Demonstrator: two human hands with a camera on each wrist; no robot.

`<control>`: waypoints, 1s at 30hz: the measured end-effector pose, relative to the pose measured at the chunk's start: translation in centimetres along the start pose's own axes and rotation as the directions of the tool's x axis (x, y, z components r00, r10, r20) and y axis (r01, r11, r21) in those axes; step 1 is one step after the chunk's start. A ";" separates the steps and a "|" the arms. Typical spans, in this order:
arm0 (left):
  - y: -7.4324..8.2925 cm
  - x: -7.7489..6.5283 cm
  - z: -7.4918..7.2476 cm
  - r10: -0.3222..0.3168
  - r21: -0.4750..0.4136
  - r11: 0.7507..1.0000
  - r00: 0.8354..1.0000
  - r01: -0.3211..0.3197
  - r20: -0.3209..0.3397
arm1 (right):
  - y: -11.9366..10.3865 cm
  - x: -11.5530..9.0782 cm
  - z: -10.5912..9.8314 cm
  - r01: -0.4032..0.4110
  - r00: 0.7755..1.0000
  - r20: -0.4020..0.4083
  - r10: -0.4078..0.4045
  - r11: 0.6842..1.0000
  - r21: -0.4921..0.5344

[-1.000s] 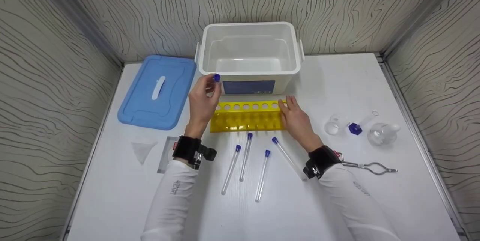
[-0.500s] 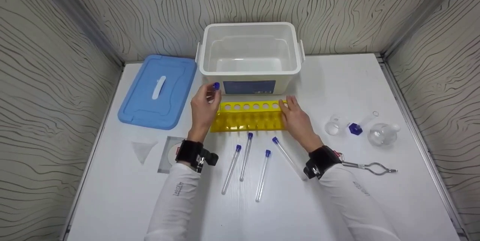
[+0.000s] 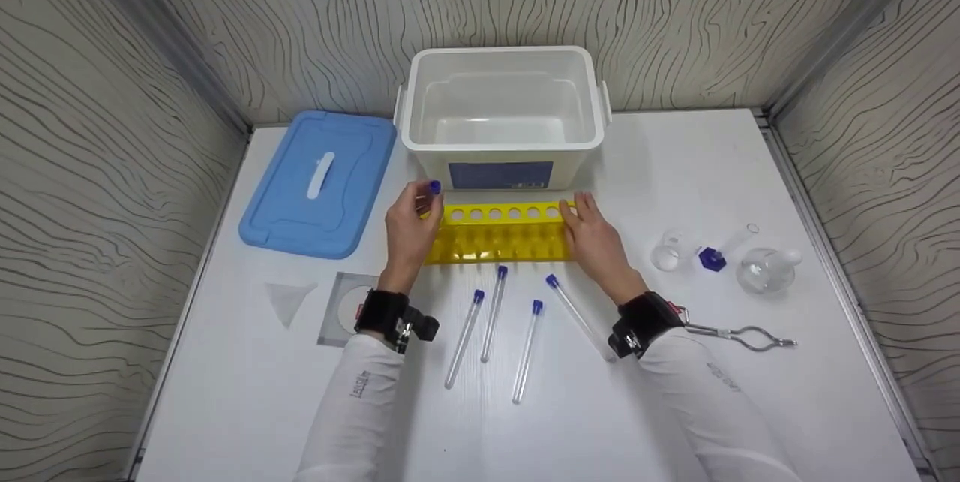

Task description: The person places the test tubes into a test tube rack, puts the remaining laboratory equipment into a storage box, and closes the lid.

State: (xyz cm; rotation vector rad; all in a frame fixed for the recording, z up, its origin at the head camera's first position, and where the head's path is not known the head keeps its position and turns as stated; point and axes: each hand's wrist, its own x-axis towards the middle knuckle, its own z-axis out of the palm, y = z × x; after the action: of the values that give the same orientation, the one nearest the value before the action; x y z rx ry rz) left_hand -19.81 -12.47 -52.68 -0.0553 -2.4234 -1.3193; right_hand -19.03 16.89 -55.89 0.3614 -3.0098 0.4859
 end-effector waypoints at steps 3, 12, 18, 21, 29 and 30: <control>-0.2 -0.2 0.1 -0.032 0.000 0.999 0.999 0.032 0.012 | -0.1 0.0 0.0 -0.012 1.000 0.019 0.012 1.000 -0.005; -0.7 -0.5 0.3 -0.071 0.004 0.997 0.997 0.071 0.036 | -0.1 0.0 -0.1 -0.015 1.000 0.025 0.015 1.000 -0.007; -0.9 -0.5 0.3 -0.071 0.005 0.997 0.996 0.071 0.047 | 0.0 0.0 -0.1 -0.013 1.000 0.015 0.013 1.000 -0.004; -0.8 -0.6 0.2 -0.070 0.012 0.998 0.996 0.069 0.059 | 0.1 0.0 0.0 -0.010 1.000 0.000 0.010 1.000 0.006; -0.2 -0.9 -0.4 -0.167 0.110 0.982 0.977 0.153 0.132 | 0.0 -0.1 0.0 0.006 1.000 -0.012 -0.005 1.000 0.020; -0.1 -0.9 -0.6 -0.184 0.123 0.978 0.974 0.168 0.132 | 0.0 -0.1 0.0 0.002 1.000 -0.006 -0.002 1.000 0.019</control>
State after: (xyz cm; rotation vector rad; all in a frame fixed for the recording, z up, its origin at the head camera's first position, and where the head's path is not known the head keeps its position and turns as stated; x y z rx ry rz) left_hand -18.80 -12.85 -52.82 0.1014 -2.6720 -1.2915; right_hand -18.98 16.88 -55.93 0.3632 -3.0006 0.5141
